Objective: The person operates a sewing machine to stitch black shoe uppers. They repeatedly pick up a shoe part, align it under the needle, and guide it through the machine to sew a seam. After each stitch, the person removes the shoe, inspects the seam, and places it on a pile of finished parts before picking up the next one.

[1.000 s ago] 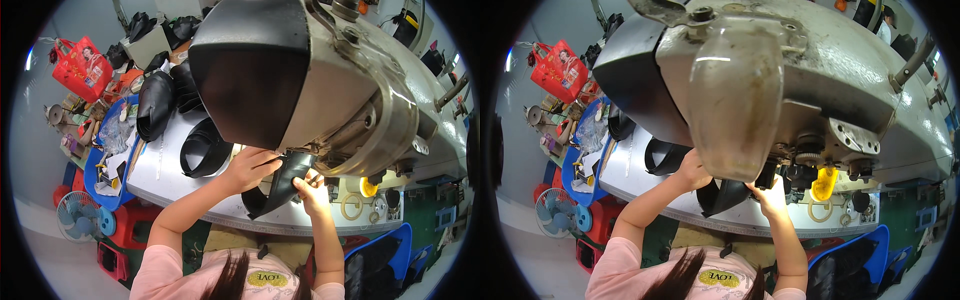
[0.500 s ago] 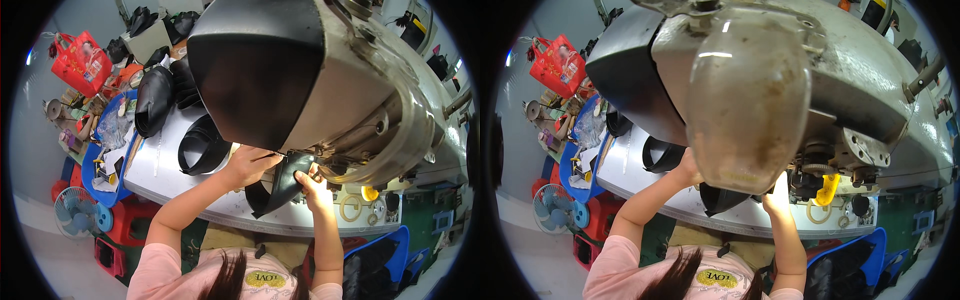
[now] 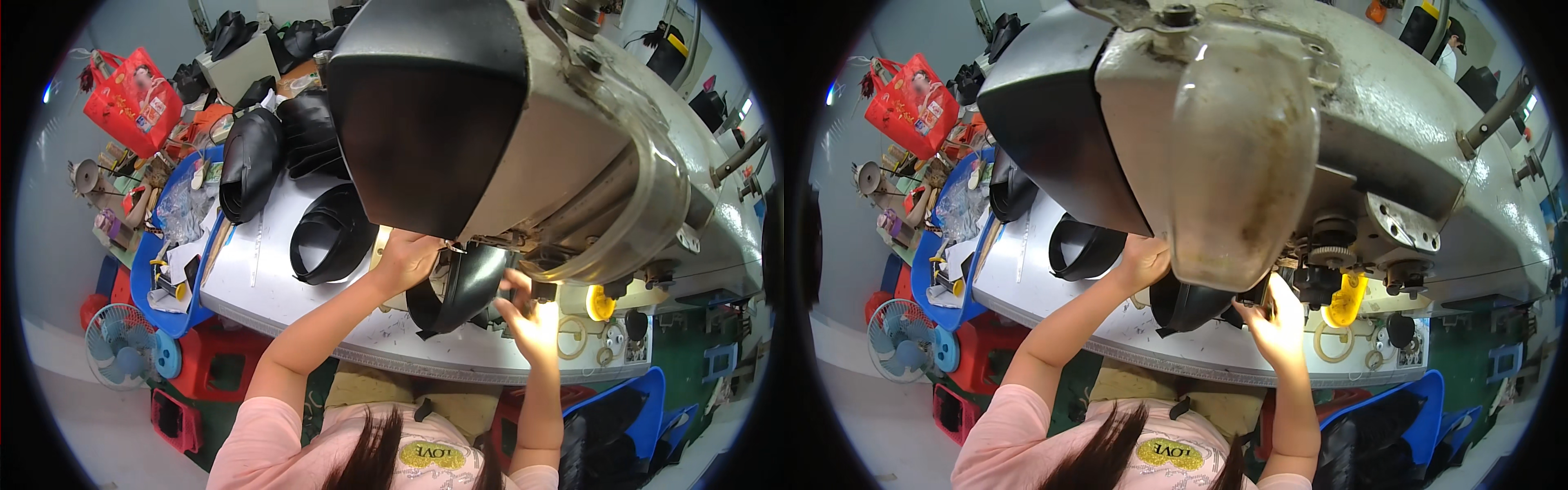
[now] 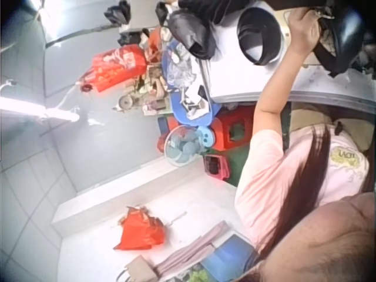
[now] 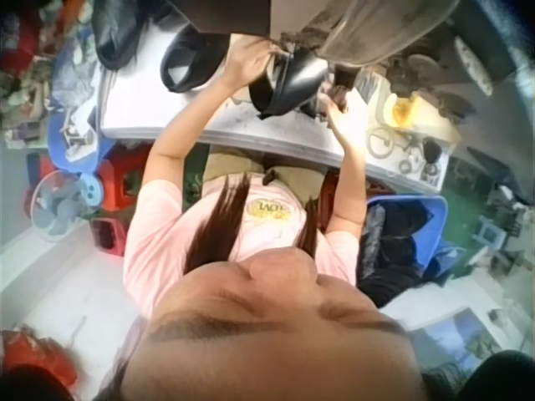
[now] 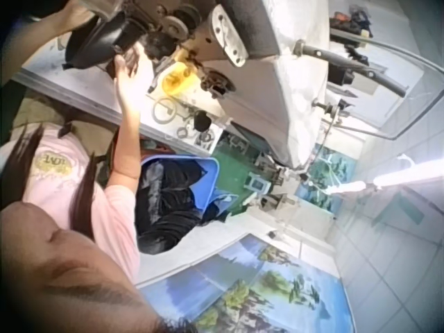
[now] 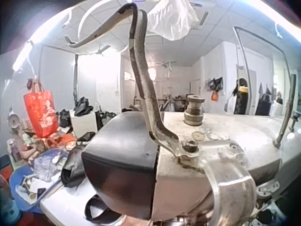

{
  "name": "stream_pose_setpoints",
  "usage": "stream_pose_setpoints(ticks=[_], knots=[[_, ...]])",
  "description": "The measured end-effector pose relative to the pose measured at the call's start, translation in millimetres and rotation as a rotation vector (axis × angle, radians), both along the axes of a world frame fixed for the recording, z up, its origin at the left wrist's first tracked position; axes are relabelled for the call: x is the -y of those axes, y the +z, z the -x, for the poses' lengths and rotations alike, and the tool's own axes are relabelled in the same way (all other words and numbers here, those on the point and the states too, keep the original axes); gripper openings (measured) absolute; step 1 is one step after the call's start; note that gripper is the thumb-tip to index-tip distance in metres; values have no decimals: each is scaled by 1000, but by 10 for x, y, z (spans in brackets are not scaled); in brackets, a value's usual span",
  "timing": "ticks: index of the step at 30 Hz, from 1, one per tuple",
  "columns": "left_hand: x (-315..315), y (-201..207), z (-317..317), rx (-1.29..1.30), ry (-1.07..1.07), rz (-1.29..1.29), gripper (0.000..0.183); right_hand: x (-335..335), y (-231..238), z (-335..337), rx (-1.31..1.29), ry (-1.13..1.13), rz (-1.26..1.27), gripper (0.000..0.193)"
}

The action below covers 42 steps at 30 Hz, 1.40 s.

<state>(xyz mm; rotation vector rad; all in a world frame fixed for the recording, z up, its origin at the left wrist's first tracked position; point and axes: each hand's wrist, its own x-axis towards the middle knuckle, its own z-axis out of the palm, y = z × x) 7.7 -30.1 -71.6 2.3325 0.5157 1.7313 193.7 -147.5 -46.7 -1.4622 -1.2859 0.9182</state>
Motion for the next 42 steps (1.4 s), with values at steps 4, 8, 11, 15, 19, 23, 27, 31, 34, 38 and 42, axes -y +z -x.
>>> stream_pose_setpoints(ticks=[4, 8, 11, 15, 19, 23, 27, 31, 34, 38, 42], knots=[[-4, -13, 16, -1, 33, 2, 12, 505, 142, -480, 484, -158, -444, 14], [34, 6, 37, -5, 62, 55, 10, 969, 715, -2092, 780, -1007, -826, 30], [43, 68, 13, -22, 79, 4, 10, 1060, 1481, -3612, 1159, -1123, -619, 34], [-35, -78, -40, 24, -35, 55, 15, 1986, 1866, -6201, 613, -723, -267, 35], [65, -24, 24, -11, 92, 65, 15, 816, 485, -4779, 848, -1170, -588, 38], [4, -53, -21, 8, 48, 43, 15, 1004, 36, -4881, 962, -1061, -849, 39], [46, -64, 25, -17, 74, 54, 17, 928, 756, -4120, 415, -1141, -566, 39], [-24, -38, -36, 48, 66, -54, 16, 1054, 1217, -4578, 688, -1139, -428, 39], [12, -51, -27, 20, 49, 1, 18, 1253, 739, -4896, 653, -1137, -464, 38], [39, -51, -2, 13, 66, 35, 17, 897, 205, -3726, 886, -1028, -624, 32], [42, -50, -13, 27, 59, 39, 17, 1012, -15, -2554, 850, -900, -540, 20]])
